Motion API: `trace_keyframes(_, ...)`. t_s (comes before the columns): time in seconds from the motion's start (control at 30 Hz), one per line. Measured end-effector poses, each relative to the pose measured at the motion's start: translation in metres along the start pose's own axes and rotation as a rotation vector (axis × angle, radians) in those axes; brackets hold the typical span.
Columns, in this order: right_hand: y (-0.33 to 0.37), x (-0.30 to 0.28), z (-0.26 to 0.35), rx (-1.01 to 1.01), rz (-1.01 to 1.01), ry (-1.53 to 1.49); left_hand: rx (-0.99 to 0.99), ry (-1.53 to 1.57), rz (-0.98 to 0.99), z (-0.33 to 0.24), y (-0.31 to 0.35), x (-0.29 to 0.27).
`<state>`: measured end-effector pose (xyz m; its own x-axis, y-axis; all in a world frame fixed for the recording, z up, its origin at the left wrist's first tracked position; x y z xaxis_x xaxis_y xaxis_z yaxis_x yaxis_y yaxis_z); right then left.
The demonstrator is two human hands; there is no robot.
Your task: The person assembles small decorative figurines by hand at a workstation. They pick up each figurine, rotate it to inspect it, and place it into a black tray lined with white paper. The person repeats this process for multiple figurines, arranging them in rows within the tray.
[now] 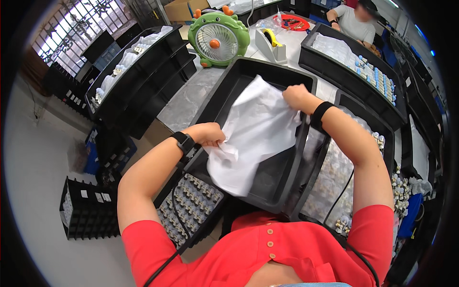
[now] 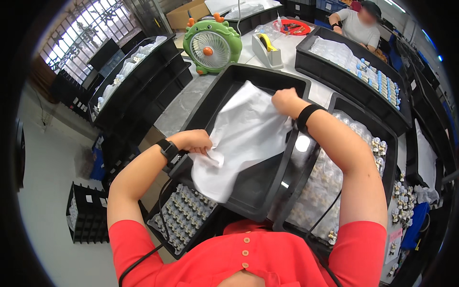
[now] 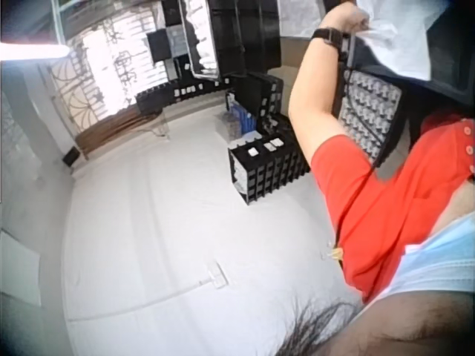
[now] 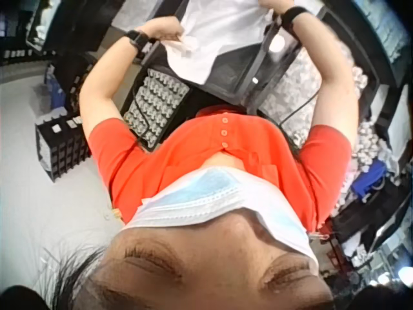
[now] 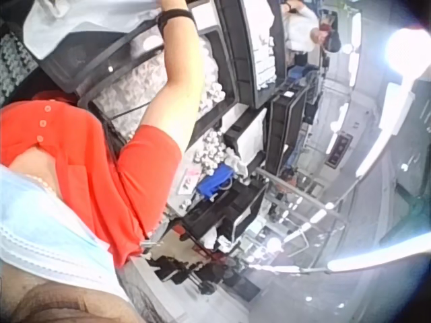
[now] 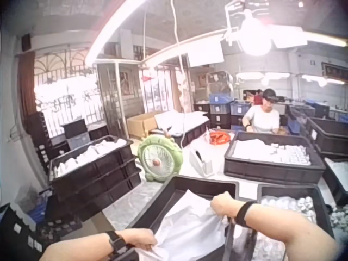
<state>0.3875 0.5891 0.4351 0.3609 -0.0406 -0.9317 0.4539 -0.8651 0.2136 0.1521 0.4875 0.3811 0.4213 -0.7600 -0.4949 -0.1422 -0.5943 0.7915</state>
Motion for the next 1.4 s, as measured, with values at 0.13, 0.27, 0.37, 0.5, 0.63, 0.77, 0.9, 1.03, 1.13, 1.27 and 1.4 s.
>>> trace_keyframes(0.13,-0.024,-0.010,-0.034,-0.058,-0.212,0.007,-0.073,0.238,0.180,0.012,0.009,0.015)
trace_keyframes(0.27,-0.036,-0.014,-0.018,-0.109,-0.200,0.017,0.285,-0.964,-0.278,-0.020,0.010,-0.020)
trace_keyframes(0.37,-0.038,0.009,-0.024,-0.091,-0.130,-0.041,0.469,-0.538,-0.803,-0.100,0.085,-0.059)
trace_keyframes(0.5,-0.021,0.008,-0.029,-0.098,-0.131,-0.110,0.750,-0.517,-0.589,-0.141,0.065,-0.022)
trace_keyframes(0.63,0.011,0.001,-0.002,-0.107,0.131,-0.336,0.422,-0.814,-0.309,-0.107,0.020,0.009)
trace_keyframes(0.77,0.040,0.018,0.036,-0.137,0.451,-0.266,0.352,-0.729,-0.170,-0.085,-0.017,0.000)
trace_keyframes(0.9,0.044,0.029,0.044,-0.164,0.445,-0.260,0.390,-0.642,-0.115,-0.087,-0.031,-0.005)
trace_keyframes(1.03,0.055,0.024,0.062,-0.199,0.441,-0.305,0.349,-0.702,-0.163,-0.078,-0.021,0.005)
trace_keyframes(1.13,0.058,0.008,0.063,-0.190,0.393,-0.331,0.357,-0.718,-0.174,-0.075,-0.015,0.004)
trace_keyframes(1.27,0.056,-0.022,0.037,-0.147,0.192,-0.391,0.307,-0.759,-0.287,-0.080,0.004,-0.001)
trace_keyframes(1.4,0.081,-0.016,0.045,-0.116,0.206,-0.297,0.251,-0.670,-0.236,-0.073,0.035,-0.004)
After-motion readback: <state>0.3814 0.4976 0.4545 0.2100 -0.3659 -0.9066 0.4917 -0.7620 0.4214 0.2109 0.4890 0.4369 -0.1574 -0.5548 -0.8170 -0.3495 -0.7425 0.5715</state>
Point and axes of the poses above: each hand's wrist, its own y-axis away from the middle knuckle, its own x-axis out of the palm, z = x × y, the point moved 10 cm from there along -y, towards the middle knuckle
